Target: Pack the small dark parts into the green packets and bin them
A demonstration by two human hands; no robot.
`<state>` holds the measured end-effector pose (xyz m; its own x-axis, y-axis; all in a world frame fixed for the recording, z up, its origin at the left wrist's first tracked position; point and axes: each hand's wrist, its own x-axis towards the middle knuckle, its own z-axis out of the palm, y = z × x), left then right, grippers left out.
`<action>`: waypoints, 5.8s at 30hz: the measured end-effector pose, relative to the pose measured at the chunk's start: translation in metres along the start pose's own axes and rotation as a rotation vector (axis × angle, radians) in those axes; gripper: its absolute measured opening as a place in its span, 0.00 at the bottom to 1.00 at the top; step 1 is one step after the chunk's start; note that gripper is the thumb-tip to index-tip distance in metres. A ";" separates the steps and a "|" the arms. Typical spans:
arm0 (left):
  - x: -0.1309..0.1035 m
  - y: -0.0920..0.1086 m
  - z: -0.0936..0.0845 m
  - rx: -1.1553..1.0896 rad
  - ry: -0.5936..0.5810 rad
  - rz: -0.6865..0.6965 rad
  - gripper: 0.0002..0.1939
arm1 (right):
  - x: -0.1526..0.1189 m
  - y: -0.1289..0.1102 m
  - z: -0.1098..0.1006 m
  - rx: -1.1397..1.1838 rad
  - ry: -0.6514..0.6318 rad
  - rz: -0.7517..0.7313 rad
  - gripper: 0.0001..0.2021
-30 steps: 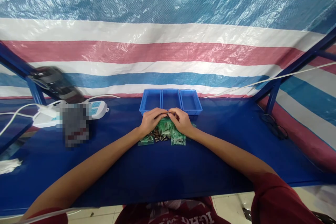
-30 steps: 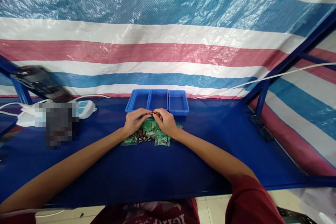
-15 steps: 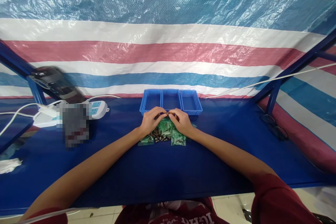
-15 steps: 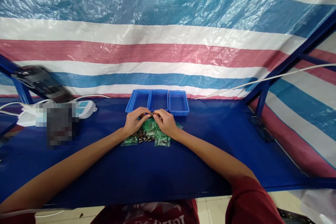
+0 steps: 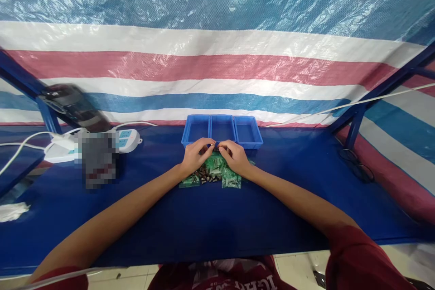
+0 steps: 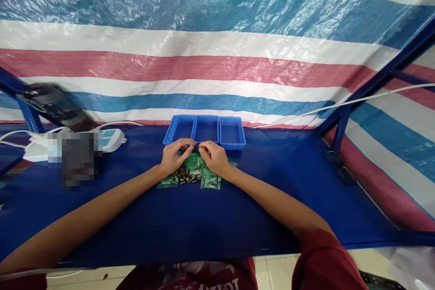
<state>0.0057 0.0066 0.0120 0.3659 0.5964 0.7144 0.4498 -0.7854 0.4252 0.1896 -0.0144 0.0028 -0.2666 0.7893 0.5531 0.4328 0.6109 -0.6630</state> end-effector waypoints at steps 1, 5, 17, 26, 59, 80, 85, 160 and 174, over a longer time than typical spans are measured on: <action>0.000 0.000 0.000 -0.002 -0.001 0.001 0.08 | 0.000 0.000 0.000 -0.004 -0.001 -0.001 0.11; 0.000 0.000 -0.001 -0.001 0.016 0.020 0.07 | 0.000 0.001 0.001 -0.021 -0.006 -0.012 0.10; 0.000 -0.002 0.000 0.020 0.032 0.056 0.06 | 0.001 0.002 0.001 -0.052 -0.039 -0.014 0.12; 0.000 -0.003 0.000 0.021 0.043 0.069 0.06 | 0.000 0.004 0.003 -0.071 -0.058 -0.019 0.11; 0.000 -0.005 0.002 0.000 -0.014 0.066 0.09 | 0.000 0.005 0.002 -0.090 -0.101 -0.023 0.08; -0.002 -0.008 0.005 0.017 -0.045 0.030 0.10 | 0.001 0.005 0.002 -0.109 -0.107 -0.022 0.08; -0.001 -0.009 0.005 0.009 -0.054 0.054 0.08 | 0.001 0.005 0.002 -0.107 -0.107 -0.026 0.09; -0.001 -0.003 0.003 0.077 0.052 -0.024 0.06 | 0.002 0.007 0.002 -0.105 -0.139 -0.021 0.06; 0.000 -0.001 0.002 0.055 0.054 -0.028 0.07 | 0.001 0.006 0.001 -0.113 -0.143 -0.014 0.08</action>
<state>0.0072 0.0077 0.0107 0.3088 0.6067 0.7325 0.5035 -0.7577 0.4153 0.1907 -0.0094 -0.0010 -0.3896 0.7866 0.4790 0.5203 0.6172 -0.5902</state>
